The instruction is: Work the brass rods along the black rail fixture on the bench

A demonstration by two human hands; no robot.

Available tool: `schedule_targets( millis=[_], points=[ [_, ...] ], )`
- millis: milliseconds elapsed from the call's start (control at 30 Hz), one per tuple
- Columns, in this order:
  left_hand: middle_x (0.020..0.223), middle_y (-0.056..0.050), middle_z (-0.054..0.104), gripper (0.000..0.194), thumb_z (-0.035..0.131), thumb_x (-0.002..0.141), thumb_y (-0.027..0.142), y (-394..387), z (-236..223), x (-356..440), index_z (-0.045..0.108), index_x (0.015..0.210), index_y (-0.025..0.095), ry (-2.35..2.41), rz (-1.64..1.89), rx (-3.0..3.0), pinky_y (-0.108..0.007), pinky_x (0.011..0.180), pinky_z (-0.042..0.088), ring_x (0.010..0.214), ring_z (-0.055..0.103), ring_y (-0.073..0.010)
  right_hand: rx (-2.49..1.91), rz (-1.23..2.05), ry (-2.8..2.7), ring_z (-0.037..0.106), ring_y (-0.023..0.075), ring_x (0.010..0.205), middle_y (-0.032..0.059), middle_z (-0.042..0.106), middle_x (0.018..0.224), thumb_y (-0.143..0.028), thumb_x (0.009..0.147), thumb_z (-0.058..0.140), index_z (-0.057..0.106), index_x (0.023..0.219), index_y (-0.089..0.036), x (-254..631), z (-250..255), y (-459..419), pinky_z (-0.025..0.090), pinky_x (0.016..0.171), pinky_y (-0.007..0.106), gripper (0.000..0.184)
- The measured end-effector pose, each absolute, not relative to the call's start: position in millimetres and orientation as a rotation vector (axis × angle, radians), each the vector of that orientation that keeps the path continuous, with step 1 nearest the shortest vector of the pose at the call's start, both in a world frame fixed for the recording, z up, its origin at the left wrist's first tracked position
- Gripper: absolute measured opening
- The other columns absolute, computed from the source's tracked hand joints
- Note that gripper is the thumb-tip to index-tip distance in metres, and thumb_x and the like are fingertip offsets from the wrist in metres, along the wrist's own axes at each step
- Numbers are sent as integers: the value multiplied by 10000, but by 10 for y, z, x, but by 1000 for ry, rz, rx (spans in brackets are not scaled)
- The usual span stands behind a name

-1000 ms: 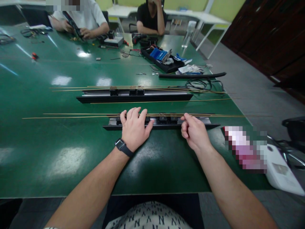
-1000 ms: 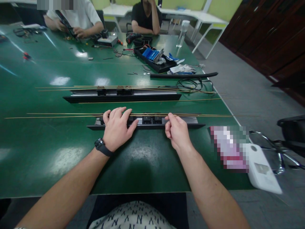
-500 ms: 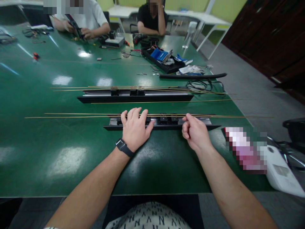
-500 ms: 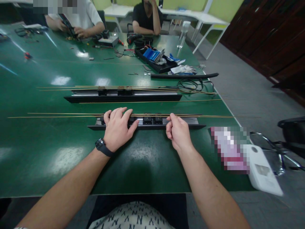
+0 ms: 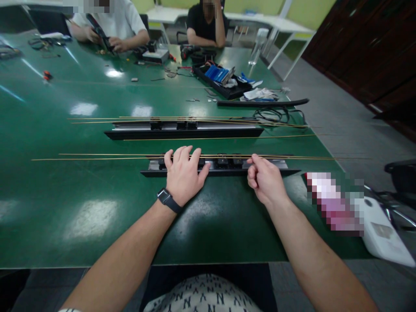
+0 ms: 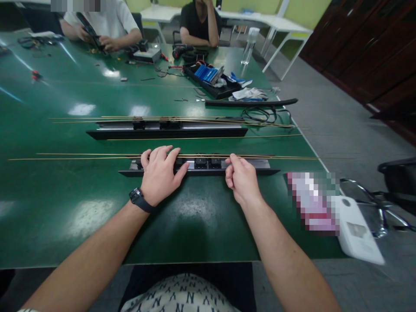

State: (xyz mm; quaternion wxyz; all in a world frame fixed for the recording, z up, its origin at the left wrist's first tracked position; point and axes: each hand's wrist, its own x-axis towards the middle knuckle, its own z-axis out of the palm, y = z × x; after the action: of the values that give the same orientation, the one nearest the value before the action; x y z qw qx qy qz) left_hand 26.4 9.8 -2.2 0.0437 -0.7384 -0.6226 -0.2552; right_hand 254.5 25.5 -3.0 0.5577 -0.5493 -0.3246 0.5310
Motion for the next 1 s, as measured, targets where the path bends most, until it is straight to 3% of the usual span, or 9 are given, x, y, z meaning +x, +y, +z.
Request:
schedule_targets(
  millis=[1000],
  points=[
    [1400,-175,635,427,544,1001,471,89,-8,271,634,1326,209,-1907,-762,-2258,-597,1188,253,1358,522,-353,-1311,1255,-794,365,61,289,-58,510,456,-447,897,737,628,843,-171,2550,-24,250,239,296,175,301]
  ],
)
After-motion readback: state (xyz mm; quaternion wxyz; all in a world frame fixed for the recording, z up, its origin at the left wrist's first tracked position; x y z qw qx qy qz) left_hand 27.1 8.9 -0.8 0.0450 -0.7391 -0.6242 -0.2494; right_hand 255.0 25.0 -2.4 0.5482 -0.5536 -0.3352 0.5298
